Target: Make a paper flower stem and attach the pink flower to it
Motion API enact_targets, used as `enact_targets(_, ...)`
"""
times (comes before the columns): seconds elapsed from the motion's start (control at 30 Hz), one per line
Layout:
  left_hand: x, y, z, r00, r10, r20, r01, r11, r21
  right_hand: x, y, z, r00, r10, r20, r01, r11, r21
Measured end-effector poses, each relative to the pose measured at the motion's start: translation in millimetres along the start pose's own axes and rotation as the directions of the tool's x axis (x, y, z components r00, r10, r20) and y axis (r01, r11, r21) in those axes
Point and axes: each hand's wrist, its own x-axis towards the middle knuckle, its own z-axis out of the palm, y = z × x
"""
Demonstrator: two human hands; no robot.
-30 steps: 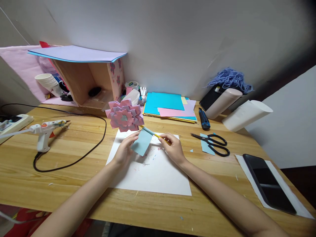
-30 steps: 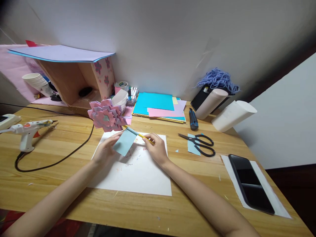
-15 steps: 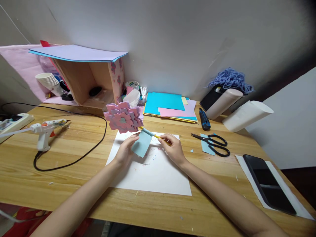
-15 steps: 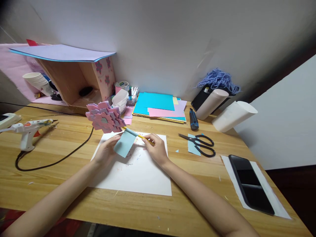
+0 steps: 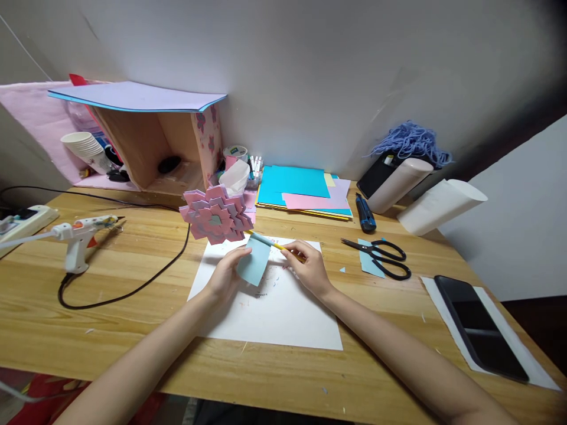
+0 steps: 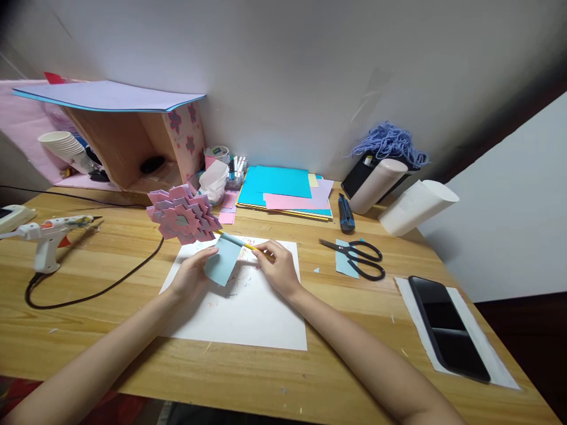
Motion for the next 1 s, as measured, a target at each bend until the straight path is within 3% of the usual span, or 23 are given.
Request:
enact_targets(0.17, -0.7, -1.6, 0.3, 0.999, -0.027, 0.028, 0.027, 1.0, -0.003, 0.0, -1.1, -0.8, 1.0, -0.002, 0.01, 0.001, 1.0, 0.014)
enact_targets(0.47, -3.9, 0.6, 2.3, 0.99, -0.026, 0.142, 0.008, 0.991, 0.132, -0.7, -4.2, -0.8, 1.0, -0.007, 0.009, 0.006, 1.0, 0.02)
enact_targets(0.53, -3.0, 2.2, 2.6, 0.991, -0.034, 0.127, 0.012, 0.985, 0.169, -1.2, -5.1, -0.8, 1.0, -0.003, 0.026, 0.002, 0.999, 0.034)
enact_targets(0.67, -0.2, 5.4, 1.8, 1.0, 0.015, -0.001, -0.014, 0.98, 0.2, -1.9, -6.8, -1.2, 0.998, -0.007, 0.061, 0.005, 0.999, 0.042)
enact_targets(0.83, 2.3, 3.2, 0.1, 0.994, -0.082, 0.078, 0.076, 0.994, 0.077, -1.7, -7.3, -0.5, 0.992, -0.038, 0.121, 0.044, 0.998, -0.047)
enact_targets(1.0, 3.0, -4.7, 0.0, 0.994, -0.106, -0.027, 0.108, 0.989, 0.101, -3.3, -13.1, 7.0, 0.989, -0.052, 0.136, 0.063, 0.995, -0.08)
